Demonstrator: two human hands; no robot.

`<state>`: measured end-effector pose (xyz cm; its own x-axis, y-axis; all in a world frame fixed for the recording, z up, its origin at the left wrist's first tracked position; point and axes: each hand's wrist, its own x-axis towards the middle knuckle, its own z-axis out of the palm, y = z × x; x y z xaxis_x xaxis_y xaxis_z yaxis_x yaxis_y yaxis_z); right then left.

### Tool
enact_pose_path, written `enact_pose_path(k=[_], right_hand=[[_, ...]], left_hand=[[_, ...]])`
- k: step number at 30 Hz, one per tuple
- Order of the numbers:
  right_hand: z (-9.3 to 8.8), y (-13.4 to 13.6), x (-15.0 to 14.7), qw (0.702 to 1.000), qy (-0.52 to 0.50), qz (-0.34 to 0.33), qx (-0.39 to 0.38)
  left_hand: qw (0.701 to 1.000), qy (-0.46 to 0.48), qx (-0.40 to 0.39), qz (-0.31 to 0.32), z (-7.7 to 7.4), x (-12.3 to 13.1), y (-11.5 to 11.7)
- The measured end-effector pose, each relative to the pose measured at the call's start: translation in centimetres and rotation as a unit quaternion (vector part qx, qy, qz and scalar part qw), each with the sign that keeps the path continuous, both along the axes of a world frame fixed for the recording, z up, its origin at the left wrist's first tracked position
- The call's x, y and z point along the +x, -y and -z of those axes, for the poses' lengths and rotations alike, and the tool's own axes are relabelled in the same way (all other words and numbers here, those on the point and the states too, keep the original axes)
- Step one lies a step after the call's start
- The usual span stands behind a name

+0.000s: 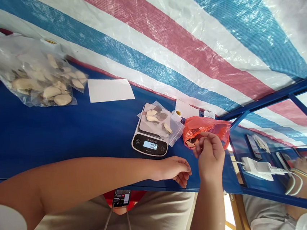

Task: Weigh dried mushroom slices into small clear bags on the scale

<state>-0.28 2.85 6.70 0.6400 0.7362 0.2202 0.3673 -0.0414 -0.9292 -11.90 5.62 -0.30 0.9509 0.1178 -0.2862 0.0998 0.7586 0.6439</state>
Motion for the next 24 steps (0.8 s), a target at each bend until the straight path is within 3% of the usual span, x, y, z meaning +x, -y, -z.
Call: enact_pose_path(k=[6, 15, 19, 24], right_hand=[[0.5, 0.9, -1.5, 0.987, 0.107, 0.007, -0.119], [-0.3, -1.3, -3.2, 0.986, 0.030, -0.072, -0.148], [-2.2, -2.4, -4.2, 0.989, 0.020, -0.096, -0.107], [-6.5, -1.7, -6.0, 0.983, 0.159, -0.083, -0.035]], left_hand=[[1.000, 0.013, 0.019, 0.000, 0.1, 0.1, 0.1], [0.999, 0.020, 0.031, 0.003, 0.7, 0.5, 0.1], [1.000, 0.019, 0.024, 0.004, 0.8, 0.5, 0.1], [1.000, 0.014, -0.004, -0.008, 0.6, 0.4, 0.2]])
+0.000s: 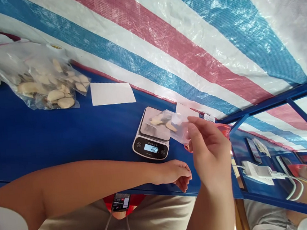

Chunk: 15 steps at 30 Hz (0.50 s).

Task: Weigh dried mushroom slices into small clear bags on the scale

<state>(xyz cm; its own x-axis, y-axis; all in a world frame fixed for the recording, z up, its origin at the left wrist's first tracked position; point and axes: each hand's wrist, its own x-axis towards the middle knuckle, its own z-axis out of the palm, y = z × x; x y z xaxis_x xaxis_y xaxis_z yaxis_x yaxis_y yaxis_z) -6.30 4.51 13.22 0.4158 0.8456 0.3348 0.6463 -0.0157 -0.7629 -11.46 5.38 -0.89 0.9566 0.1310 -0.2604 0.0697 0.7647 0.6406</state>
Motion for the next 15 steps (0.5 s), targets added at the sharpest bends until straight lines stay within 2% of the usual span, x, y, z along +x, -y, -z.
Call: enact_pose_path(k=[2, 4, 11, 15], right_hand=[[-1.0, 0.5, -0.6, 0.999, 0.033, 0.006, 0.015], [-1.2, 0.8, -1.0, 0.999, 0.034, 0.017, 0.034], [0.4, 1.7, -1.1, 0.997, 0.052, 0.016, 0.052], [0.7, 2.0, -1.0, 0.998, 0.065, -0.014, 0.008]], left_hand=[[1.000, -0.001, 0.002, -0.002, 0.0, 0.0, 0.1], [1.000, -0.002, 0.003, -0.004, 0.2, 0.1, 0.1], [1.000, -0.001, 0.009, 0.001, 0.2, 0.1, 0.1], [1.000, 0.002, 0.017, 0.003, -0.1, -0.2, 0.0]])
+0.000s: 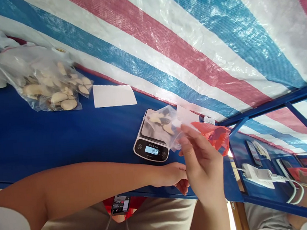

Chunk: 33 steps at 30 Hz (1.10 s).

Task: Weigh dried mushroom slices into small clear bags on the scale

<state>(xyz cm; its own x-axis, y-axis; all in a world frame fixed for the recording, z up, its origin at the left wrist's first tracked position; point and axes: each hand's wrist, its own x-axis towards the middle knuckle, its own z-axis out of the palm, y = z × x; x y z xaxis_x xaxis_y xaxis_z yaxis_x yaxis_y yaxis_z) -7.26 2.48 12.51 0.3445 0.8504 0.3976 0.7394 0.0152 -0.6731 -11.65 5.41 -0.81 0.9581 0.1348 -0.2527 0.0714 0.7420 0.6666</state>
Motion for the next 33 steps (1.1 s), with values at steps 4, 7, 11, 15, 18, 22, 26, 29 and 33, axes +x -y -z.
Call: enact_pose_path(k=[4, 7, 11, 15, 18, 22, 26, 29, 33], right_hand=[[0.6, 0.1, 0.6, 1.000, -0.013, -0.009, -0.016], [1.3, 0.1, 1.2, 0.999, -0.043, 0.004, -0.012], [1.9, 0.0, 1.5, 0.993, -0.117, 0.001, 0.001], [2.2, -0.2, 1.4, 0.993, -0.120, 0.013, 0.008], [2.3, -0.3, 1.5, 0.994, -0.103, 0.004, -0.024], [2.5, -0.2, 1.7, 0.994, -0.104, 0.021, -0.004], [2.8, -0.3, 1.5, 0.988, -0.150, 0.015, 0.012], [3.1, -0.6, 1.4, 0.978, -0.199, 0.035, 0.054], [4.1, -0.4, 2.0, 0.977, -0.212, 0.037, 0.001]], left_hand=[[1.000, 0.005, 0.003, 0.002, -0.1, -0.2, 0.0], [1.000, 0.005, -0.002, -0.002, 0.0, 0.0, 0.0], [1.000, -0.005, -0.009, 0.001, 0.2, 0.3, 0.0], [1.000, -0.005, -0.006, 0.003, 0.1, 0.3, 0.0], [1.000, -0.002, -0.007, 0.004, -0.1, 0.1, 0.0], [1.000, -0.003, -0.014, 0.001, -0.3, 0.0, -0.1], [1.000, -0.002, -0.008, 0.002, -0.4, 0.0, -0.1], [1.000, -0.002, -0.009, 0.001, -0.3, 0.0, -0.1], [1.000, 0.003, 0.010, 0.005, 0.1, 0.2, 0.1]])
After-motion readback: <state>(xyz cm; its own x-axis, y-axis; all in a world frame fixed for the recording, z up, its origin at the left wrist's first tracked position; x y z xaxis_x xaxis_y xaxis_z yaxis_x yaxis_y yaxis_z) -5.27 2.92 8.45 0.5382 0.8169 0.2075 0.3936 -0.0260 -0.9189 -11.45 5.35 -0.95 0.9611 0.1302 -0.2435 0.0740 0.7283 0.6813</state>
